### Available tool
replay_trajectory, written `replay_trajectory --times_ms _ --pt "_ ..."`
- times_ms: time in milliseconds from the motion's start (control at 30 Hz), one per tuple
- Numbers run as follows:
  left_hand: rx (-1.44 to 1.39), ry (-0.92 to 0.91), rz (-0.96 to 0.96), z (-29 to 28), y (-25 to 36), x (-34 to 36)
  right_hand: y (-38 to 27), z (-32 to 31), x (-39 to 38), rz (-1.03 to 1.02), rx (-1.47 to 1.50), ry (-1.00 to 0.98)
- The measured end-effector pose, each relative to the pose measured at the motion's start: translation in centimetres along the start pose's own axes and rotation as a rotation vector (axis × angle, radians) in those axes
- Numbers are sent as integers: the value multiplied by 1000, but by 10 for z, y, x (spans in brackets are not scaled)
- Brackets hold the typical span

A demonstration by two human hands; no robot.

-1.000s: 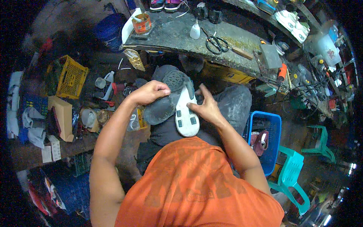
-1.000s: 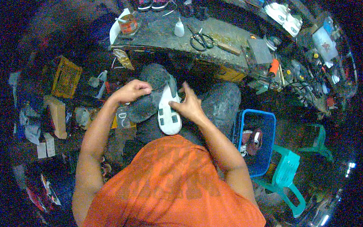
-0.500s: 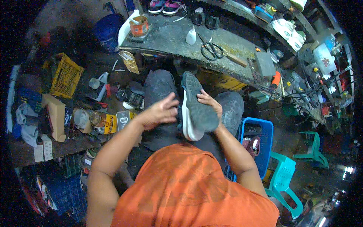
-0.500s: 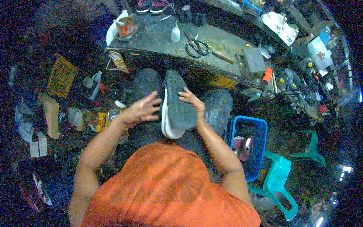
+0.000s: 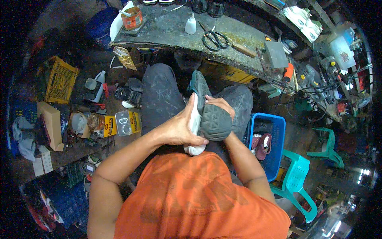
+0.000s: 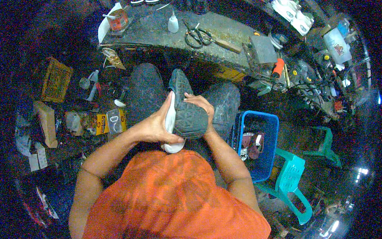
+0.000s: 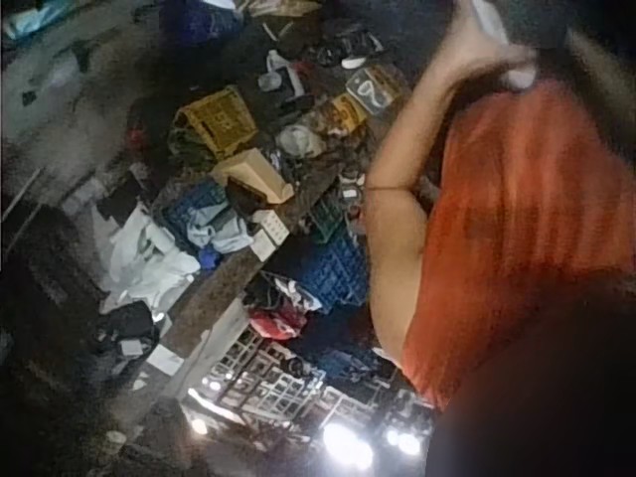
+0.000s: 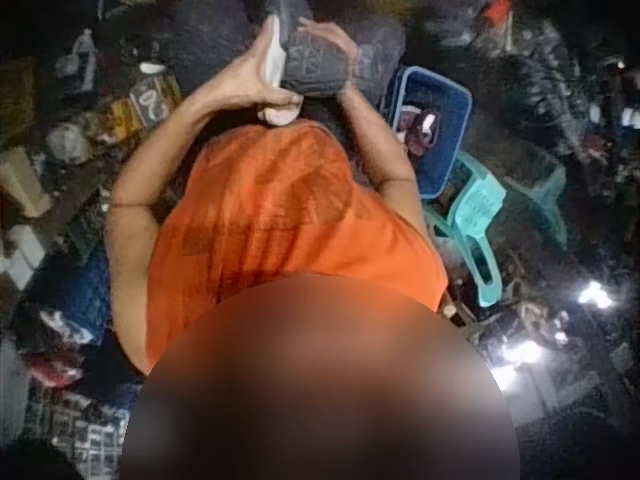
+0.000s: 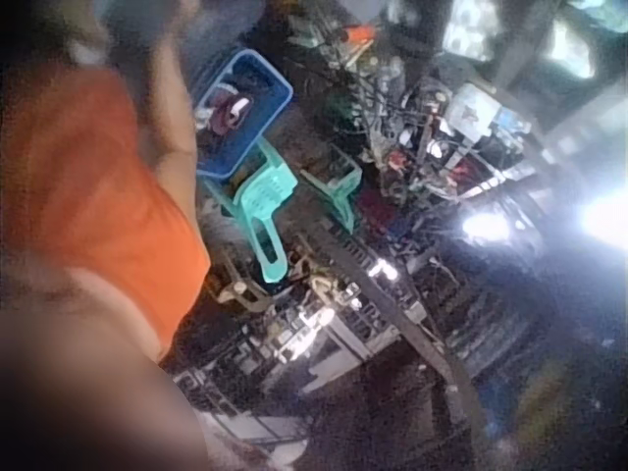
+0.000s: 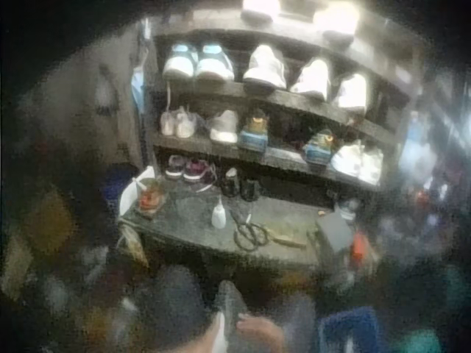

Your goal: The person repairs multiple shoes by applying glue to the soles and pressing them back together. They handle a dark sneaker, a pink and blue sneaker, and a teal sandal, using a glue bottle and a wooden stick to spread adhesive and press the parts.

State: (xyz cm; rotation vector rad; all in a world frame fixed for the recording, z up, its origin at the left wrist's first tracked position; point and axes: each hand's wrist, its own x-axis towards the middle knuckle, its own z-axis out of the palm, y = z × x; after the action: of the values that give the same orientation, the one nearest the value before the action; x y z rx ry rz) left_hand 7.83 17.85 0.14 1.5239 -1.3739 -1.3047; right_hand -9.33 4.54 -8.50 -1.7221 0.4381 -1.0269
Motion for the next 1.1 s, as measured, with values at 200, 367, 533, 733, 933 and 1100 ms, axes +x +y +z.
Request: replay_trajectory --times_ms 200,367,533,733,933,1100 --pt "107 -13 39 7 0 -4 -6 4 0 424 612 440" --pt "63 -40 81 12 -7 -4 4 -7 18 390 618 642" --pt "92 -58 172 4 -11 2 -2 -18 25 355 679 707" --pt "-186 241 -20 -26 6 63 -30 -4 16 340 -9 513" --pt "-291 213 149 -22 0 84 -31 -12 45 301 584 687" --pt "-245 234 122 -24 1 80 -25 -31 75 502 679 776"
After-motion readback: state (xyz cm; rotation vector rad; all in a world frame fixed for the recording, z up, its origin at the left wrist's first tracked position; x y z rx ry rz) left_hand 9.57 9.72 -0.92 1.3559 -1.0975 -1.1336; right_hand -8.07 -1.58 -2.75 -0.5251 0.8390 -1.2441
